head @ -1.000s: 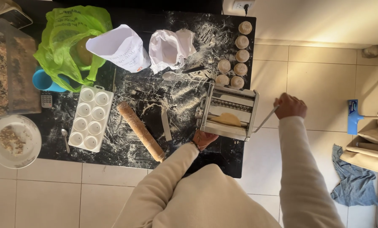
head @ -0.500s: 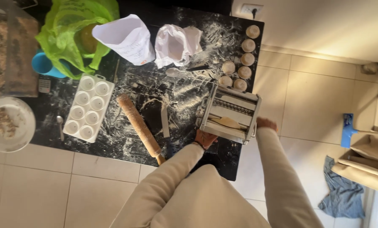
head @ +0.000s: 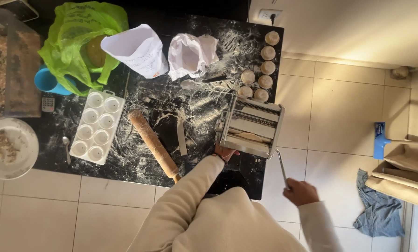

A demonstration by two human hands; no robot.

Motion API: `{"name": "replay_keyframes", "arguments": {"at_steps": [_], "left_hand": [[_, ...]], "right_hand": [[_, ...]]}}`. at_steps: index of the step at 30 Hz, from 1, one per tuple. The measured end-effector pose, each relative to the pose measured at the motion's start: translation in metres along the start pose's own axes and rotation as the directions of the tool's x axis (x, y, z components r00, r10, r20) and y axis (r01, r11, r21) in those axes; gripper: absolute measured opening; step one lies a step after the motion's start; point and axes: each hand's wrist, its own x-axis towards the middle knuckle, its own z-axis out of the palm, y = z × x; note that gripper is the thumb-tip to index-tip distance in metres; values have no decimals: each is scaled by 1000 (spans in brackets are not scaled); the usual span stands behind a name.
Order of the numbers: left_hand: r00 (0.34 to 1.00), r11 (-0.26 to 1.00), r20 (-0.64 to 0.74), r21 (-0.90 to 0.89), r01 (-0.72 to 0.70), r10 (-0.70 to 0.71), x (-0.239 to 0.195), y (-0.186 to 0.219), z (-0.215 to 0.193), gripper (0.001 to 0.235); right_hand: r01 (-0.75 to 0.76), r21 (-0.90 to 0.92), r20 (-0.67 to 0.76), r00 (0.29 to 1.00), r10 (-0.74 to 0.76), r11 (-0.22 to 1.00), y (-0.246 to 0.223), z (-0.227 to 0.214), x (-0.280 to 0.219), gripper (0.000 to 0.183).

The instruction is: Flattening pasta dough using a rolling pin and a manual pasta machine.

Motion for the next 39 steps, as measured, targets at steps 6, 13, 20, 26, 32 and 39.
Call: {"name": "replay_keyframes", "arguments": {"at_steps": [6,13,20,26,32,39], "left_hand": [[978,972,64,145,187,-198,-3,15,-3,47],[929,902,226,-259,346,-292,10,-18,-17,48],[883,722,112,-534,440,-456,17,-45,-30,48],[848,569,255,-648,507,-464,28,-48,-43,53],[860,877,194,7,480,-472,18,-34,-40,54],[869,881,167,179,437,-465,11,6,-24,48]], "right_hand": [[126,-47,-504,853,-132,991,10,-68,20,27],[65,-214,-720,664,-203,975,7,-119,124,18],[-120,-280,-424,906,-10,953,-3,-85,217,18],[-196,-478,-209,972,106,856,-25,-8,220,10],[-53,-333,12,998,60,941,4,90,151,15],[0,-75,120,993,9,997,-3,20,7,16]]}}
